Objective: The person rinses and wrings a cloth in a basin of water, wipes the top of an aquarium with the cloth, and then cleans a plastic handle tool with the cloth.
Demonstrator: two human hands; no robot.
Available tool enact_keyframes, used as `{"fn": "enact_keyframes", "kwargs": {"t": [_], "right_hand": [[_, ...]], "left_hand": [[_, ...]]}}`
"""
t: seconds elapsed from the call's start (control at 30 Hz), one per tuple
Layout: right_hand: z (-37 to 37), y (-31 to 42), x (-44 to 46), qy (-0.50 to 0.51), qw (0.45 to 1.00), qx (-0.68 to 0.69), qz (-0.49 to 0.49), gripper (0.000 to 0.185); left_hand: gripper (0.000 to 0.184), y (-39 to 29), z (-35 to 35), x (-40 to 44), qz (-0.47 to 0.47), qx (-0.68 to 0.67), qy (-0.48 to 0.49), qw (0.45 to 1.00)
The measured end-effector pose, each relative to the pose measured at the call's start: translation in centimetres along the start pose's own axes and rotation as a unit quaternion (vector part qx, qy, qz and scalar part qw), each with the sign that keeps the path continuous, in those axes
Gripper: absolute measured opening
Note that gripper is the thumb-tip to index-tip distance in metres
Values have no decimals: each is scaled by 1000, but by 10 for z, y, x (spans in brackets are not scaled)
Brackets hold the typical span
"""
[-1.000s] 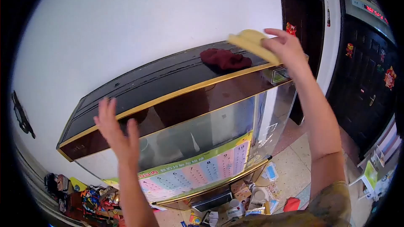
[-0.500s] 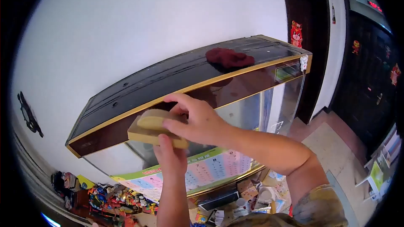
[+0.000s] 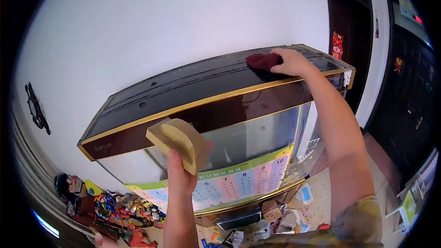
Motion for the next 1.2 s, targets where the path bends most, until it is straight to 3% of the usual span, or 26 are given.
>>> {"fn": "enact_keyframes", "kwargs": {"t": [0.03, 0.13, 0.17, 0.23, 0.3, 0.37, 0.43, 0.57, 0.63, 0.7, 0.87, 0.93, 1.0, 1.07, 1.13, 1.2], "right_hand": [[-2, -2, 3, 1, 1000, 0, -1, 47], [11, -16, 4, -119, 960, 247, -48, 40], [15, -12, 4, -119, 961, 246, -48, 40], [11, -24, -3, -132, 845, 495, -154, 39], [10, -20, -9, -111, 758, 619, -175, 32], [13, -17, -12, -117, 697, 690, -156, 28], [23, -11, -24, -137, 676, 709, -147, 28], [40, 1, -34, -159, 620, 760, -111, 28], [44, -7, -39, -203, 615, 749, -138, 28], [58, -16, -38, -258, 612, 740, -106, 29], [81, -26, -62, -307, 603, 730, -98, 29], [84, -35, -69, -295, 591, 747, -75, 30], [81, -39, -79, -282, 578, 763, -60, 32], [78, -12, -95, -278, 605, 744, -59, 36], [67, 9, -112, -281, 617, 732, -67, 38], [54, 55, -122, -210, 703, 679, 4, 41]], "left_hand": [[59, 3, -1, 1, 11, 7, 9, 1000], [56, 11, 1, 3, 29, 19, 34, 999], [56, 11, 1, 4, 29, 18, 34, 999], [55, 12, -1, 4, 38, 18, 33, 999], [54, 9, -5, 4, 40, 18, 45, 998], [53, 9, -8, 4, 40, 18, 57, 997], [56, 11, 4, 7, 39, 30, 4, 999], [59, 19, 3, 13, 49, 43, 20, 998], [63, 19, -2, 13, 36, 48, 30, 998], [63, 21, -6, 14, 44, 9, 42, 998], [63, 27, -8, 12, 66, -39, 60, 995], [62, 26, -13, 8, 62, -22, 98, 993], [69, 38, 0, 8, 79, 1, 61, 995], [76, 41, 7, 2, 97, 29, 16, 995], [78, 46, -18, -3, 138, -90, 40, 986], [78, 52, -27, -7, 141, -95, 42, 985]]}}
Point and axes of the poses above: each hand's wrist, its own x-axis towards the middle knuckle, its own z-axis out of the back of the hand, y = z × x, the point moved 10 cm from there along x, towards the middle knuckle, and after that the axes turned 5 degrees about z, right-handed, at the moved point
